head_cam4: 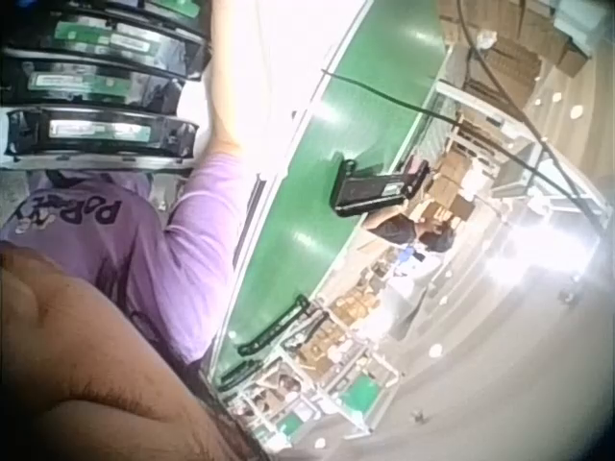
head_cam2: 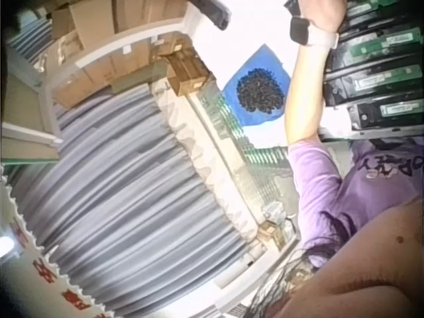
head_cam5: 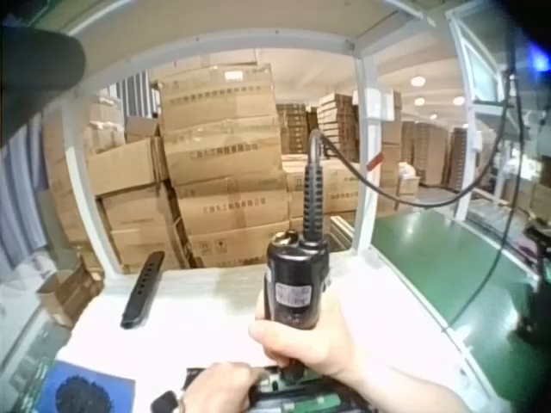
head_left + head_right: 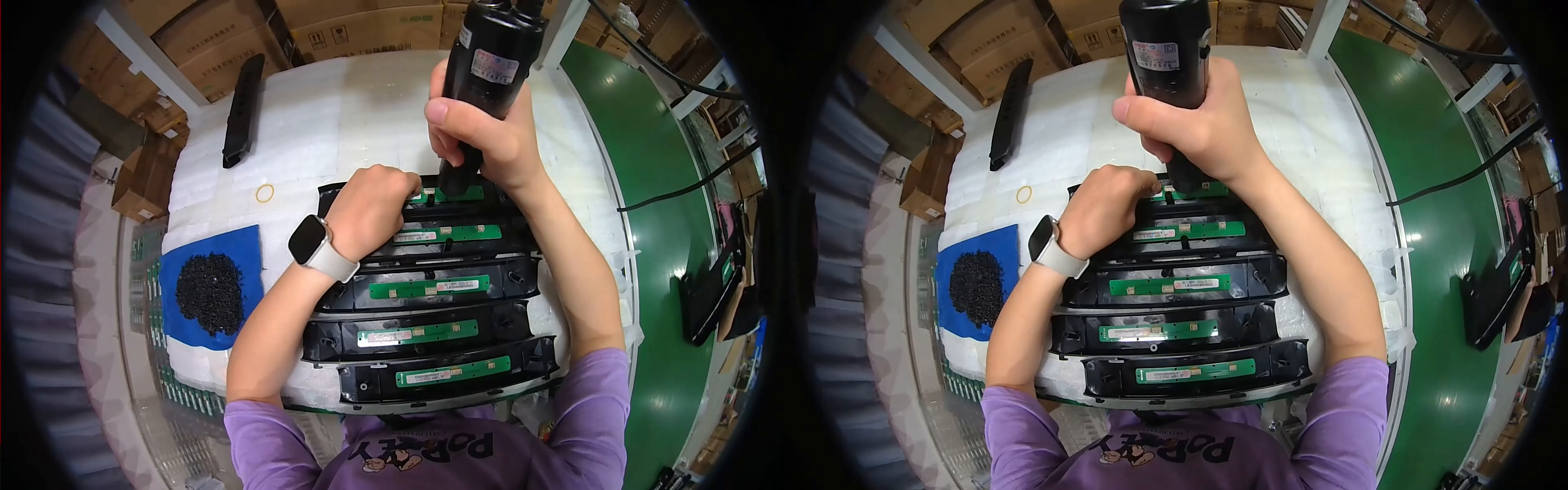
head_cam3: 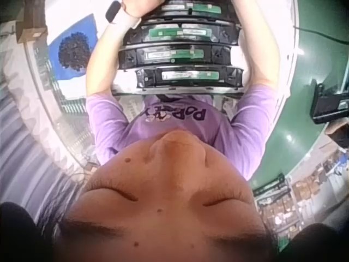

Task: Assembling and securing components of cartridges using an electric screwdriver.

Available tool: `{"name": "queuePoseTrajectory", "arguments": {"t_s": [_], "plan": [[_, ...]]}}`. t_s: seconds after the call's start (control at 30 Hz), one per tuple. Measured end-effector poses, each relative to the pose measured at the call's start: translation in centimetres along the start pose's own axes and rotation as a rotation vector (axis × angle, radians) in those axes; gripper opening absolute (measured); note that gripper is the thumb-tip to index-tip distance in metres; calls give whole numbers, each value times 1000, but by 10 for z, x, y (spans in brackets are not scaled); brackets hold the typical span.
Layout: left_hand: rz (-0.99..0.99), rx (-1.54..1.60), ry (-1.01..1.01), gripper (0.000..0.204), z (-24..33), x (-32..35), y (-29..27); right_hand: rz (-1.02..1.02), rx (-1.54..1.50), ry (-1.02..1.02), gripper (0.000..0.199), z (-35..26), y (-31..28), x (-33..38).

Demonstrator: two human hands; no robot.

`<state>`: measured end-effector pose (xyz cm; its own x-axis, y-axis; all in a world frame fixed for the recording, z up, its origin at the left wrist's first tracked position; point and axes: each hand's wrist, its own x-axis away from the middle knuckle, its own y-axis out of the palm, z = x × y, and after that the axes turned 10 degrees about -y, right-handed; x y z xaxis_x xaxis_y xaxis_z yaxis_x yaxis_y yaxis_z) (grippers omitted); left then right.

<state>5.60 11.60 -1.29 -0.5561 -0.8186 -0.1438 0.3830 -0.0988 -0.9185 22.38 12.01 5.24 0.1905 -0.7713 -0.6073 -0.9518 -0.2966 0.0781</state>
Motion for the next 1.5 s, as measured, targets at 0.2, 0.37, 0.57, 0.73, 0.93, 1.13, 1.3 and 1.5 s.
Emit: {"name": "queuePoseTrajectory", "arguments": {"t_s": [0.2, 0.37, 0.57, 0.73, 0.93, 1.13, 1.3, 1.5], "plan": [[-14, 118, -26, 18, -3, 2, -2, -19, -50, 20, 16, -5, 3, 5], [63, 674, -280, 10, -11, 8, -2, 26, -30, -48, 14, -12, 9, 6], [-168, 1705, -421, 19, -2, 37, -22, 122, -522, -243, 21, -40, -3, 4], [-306, 1918, -320, 15, 10, 57, -18, 79, -668, -333, 28, -50, -6, 10], [-319, 1868, -287, 11, 9, 60, -14, 32, -694, -339, 28, -51, -1, 15], [-315, 1812, -257, 11, 4, 59, -13, 49, -678, -337, 28, -51, 2, 17], [-324, 1801, -263, 10, 4, 59, -15, 57, -680, -325, 25, -51, 6, 18], [-159, 1454, -277, 10, 7, 59, -11, 267, -554, -107, 21, -57, 14, 18]]}}
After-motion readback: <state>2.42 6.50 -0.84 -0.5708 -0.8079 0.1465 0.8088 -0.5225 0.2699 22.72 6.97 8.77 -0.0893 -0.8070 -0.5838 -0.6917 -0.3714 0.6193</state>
